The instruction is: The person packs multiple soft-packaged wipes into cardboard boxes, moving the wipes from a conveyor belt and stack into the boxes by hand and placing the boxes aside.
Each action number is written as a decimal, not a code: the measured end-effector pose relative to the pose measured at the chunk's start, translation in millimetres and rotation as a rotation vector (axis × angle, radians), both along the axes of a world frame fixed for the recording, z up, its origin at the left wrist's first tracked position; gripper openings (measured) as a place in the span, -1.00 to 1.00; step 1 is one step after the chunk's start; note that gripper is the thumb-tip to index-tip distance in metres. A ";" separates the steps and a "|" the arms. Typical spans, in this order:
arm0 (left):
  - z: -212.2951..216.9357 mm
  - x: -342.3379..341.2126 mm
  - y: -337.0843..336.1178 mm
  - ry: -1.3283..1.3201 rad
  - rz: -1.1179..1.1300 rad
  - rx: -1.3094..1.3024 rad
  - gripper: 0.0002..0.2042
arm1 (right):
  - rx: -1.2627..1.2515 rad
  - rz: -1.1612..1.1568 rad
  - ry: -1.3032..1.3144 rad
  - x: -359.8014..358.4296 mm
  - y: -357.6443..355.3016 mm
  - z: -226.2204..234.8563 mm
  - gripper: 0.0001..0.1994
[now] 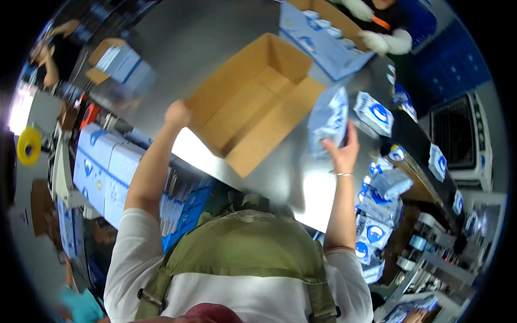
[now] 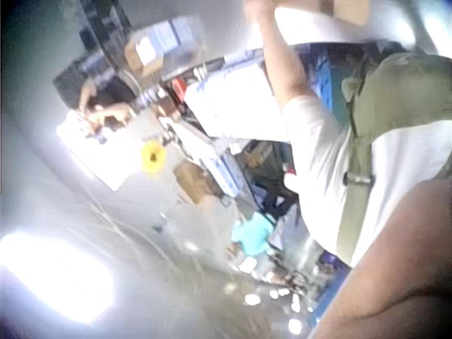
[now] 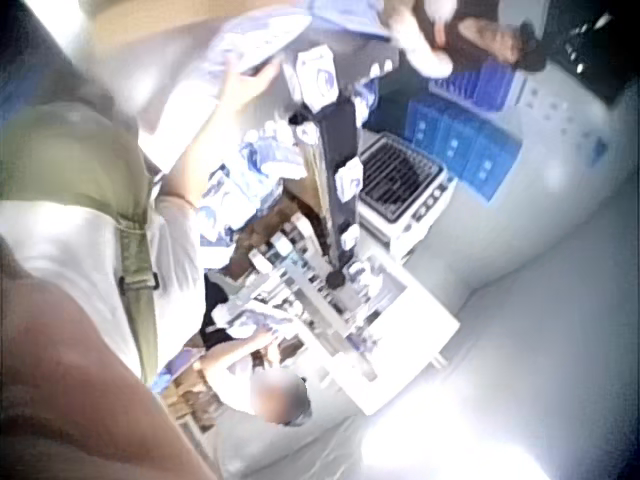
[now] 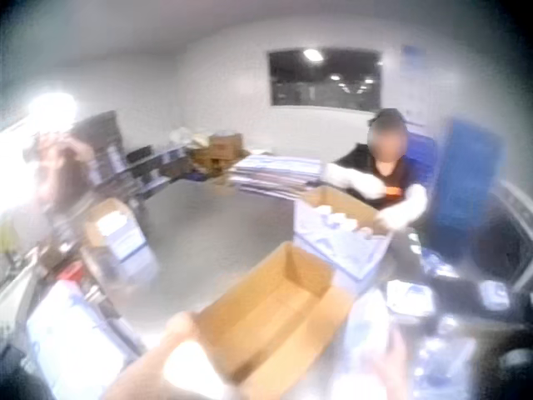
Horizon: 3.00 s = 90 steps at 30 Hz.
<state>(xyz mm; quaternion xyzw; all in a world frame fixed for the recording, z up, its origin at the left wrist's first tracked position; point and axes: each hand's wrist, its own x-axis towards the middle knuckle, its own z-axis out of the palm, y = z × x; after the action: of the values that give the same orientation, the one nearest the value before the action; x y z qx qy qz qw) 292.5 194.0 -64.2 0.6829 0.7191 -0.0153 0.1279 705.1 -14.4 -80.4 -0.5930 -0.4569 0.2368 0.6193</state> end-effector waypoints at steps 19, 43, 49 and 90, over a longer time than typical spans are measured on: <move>23.6 -29.2 3.4 0.131 -0.074 0.013 -0.68 | -0.019 0.524 -0.872 -195.8 49.0 -34.4 -0.49; 12.4 110.2 -214.8 -0.518 -0.283 0.020 -0.72 | -0.985 -0.182 -0.972 278.8 101.0 -6.6 -0.15; -8.7 127.2 -216.8 -0.535 -0.557 -0.077 -0.69 | -0.829 0.074 -0.987 126.4 -5.7 -3.9 -0.15; -56.3 175.7 -185.6 0.033 -1.142 -0.029 -0.07 | -0.948 -0.745 -1.211 380.7 -72.4 3.4 0.00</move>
<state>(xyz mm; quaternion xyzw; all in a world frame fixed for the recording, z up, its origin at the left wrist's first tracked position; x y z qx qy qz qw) 468.2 8.4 -120.5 0.9610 0.2378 -0.1025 0.0974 1085.8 -86.8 -77.0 -0.9253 -0.3370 -0.1738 -0.0076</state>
